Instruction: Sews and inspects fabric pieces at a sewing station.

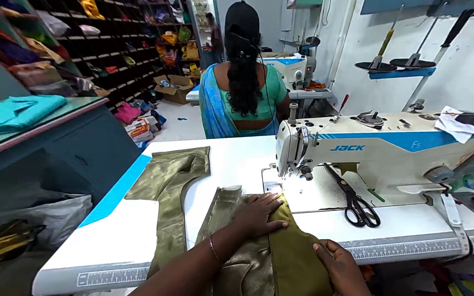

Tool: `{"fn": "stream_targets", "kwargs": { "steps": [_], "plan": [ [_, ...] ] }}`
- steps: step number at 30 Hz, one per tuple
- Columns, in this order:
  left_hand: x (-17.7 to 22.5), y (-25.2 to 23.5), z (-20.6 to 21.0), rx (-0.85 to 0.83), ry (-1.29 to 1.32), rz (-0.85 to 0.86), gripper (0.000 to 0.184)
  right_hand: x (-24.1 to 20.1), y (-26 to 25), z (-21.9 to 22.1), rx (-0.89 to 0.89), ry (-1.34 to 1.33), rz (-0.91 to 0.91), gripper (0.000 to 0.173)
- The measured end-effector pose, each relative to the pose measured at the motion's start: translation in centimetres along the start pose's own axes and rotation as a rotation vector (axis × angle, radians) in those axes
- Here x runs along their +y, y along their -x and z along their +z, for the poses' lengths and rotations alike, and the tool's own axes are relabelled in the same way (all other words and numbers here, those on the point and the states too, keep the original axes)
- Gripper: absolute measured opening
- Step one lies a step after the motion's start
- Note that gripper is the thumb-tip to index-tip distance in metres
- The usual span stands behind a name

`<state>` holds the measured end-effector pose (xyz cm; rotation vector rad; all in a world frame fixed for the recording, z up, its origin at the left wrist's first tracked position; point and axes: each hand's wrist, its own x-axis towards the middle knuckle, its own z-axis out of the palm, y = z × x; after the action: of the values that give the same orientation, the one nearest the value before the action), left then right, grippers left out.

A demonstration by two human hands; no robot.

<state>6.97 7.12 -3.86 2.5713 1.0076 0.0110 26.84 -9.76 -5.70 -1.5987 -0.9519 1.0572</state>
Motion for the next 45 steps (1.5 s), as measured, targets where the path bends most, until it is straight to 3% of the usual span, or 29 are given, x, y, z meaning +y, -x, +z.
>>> {"fn": "stream_targets", "kwargs": {
  "steps": [16,22,26,29,33,37,45],
  "plan": [
    [-2.0,-2.6,-0.4,0.055,-0.005,0.102,0.07,-0.7,-1.2,1.1,0.035,-0.026,0.03,0.015],
    [-2.5,-2.7,-0.5,0.061,-0.008,0.134,0.067,-0.9,-1.3,1.4,0.026,-0.006,-0.045,0.048],
    [-3.0,-2.6,-0.3,0.143,0.003,0.269,0.056,-0.2,-1.4,1.3,0.005,0.073,-0.175,0.028],
    [-0.1,-1.3,-1.7,-0.013,0.059,0.183,0.054,-0.2,-1.7,1.2,-0.008,0.081,-0.181,0.026],
    [2.3,0.4,-1.6,-0.168,0.093,0.048,0.071,-0.3,-1.7,1.1,0.008,0.109,-0.168,0.026],
    [0.1,0.6,0.8,-0.033,0.121,0.139,0.072,-0.5,-1.9,1.0,0.019,0.139,-0.172,0.025],
    [-1.6,-0.7,0.9,0.077,0.087,0.247,0.063,-0.8,-3.2,1.0,0.04,0.196,-0.136,0.023]
  ]
}}
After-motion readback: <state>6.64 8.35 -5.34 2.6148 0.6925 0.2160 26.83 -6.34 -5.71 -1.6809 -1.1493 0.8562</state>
